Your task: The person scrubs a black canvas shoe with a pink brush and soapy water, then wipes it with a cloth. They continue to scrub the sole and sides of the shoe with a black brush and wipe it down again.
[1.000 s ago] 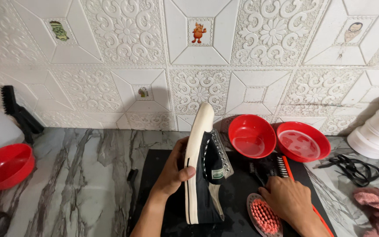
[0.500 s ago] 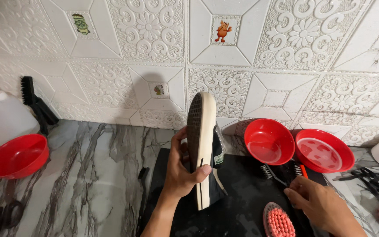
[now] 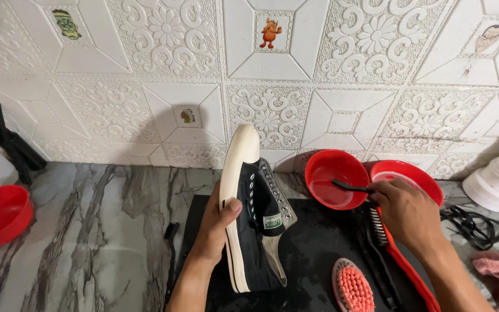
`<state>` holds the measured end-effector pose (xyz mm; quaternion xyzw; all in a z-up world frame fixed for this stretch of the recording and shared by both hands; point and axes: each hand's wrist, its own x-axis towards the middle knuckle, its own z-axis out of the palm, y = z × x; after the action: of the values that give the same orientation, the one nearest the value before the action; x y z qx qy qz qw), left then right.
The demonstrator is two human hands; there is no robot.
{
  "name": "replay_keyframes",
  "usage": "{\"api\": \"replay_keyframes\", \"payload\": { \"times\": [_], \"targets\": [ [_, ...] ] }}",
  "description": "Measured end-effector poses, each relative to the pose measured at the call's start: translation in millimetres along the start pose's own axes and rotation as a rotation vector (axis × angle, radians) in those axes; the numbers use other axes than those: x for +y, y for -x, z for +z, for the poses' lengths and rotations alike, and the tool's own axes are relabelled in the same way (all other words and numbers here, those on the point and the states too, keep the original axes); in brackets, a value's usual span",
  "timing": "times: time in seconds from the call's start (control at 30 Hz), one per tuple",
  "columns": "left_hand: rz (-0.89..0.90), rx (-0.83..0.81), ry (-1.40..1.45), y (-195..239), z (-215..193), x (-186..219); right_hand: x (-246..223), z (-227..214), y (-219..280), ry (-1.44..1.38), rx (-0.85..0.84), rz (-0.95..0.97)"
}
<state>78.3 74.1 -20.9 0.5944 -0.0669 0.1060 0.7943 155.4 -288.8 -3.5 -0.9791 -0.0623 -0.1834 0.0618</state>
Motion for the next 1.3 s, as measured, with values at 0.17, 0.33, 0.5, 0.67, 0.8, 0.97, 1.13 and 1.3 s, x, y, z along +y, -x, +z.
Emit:
{"api": "replay_keyframes", "payload": {
  "times": [0.17, 0.33, 0.5, 0.67, 0.8, 0.97, 1.13, 1.3],
  "targets": [
    [-0.009, 0.011, -0.019, 3, 13, 25, 12, 16, -3, 0.079, 0.140, -0.033],
    [-0.112, -0.054, -0.093, 7, 22, 37, 24, 39, -2, 0.111, 0.114, -0.161],
    [-0.098, -0.095, -0.100, 12, 22, 43, 26, 53, 0, 0.234, 0.231, -0.244],
    [-0.084, -0.210, -0.068, 11, 15, 32, 21, 42, 1, 0.139, 0.236, -0.227],
    [-0.259, -0.250, -0.027, 13, 17, 27, 14, 33, 3, 0.131, 0.210, -0.202],
    [-0.315, -0.271, -0.134, 13, 34, 46, 11, 25, 6, 0.097, 0.161, -0.142],
    [-0.377, -0.252, -0.286, 15, 43, 55, -13, -13, 2, -0.205, -0.011, 0.066],
    [-0.435, -0.198, -0.347, 13, 52, 51, -38, -34, -2, -0.287, 0.161, 0.013]
  ]
}}
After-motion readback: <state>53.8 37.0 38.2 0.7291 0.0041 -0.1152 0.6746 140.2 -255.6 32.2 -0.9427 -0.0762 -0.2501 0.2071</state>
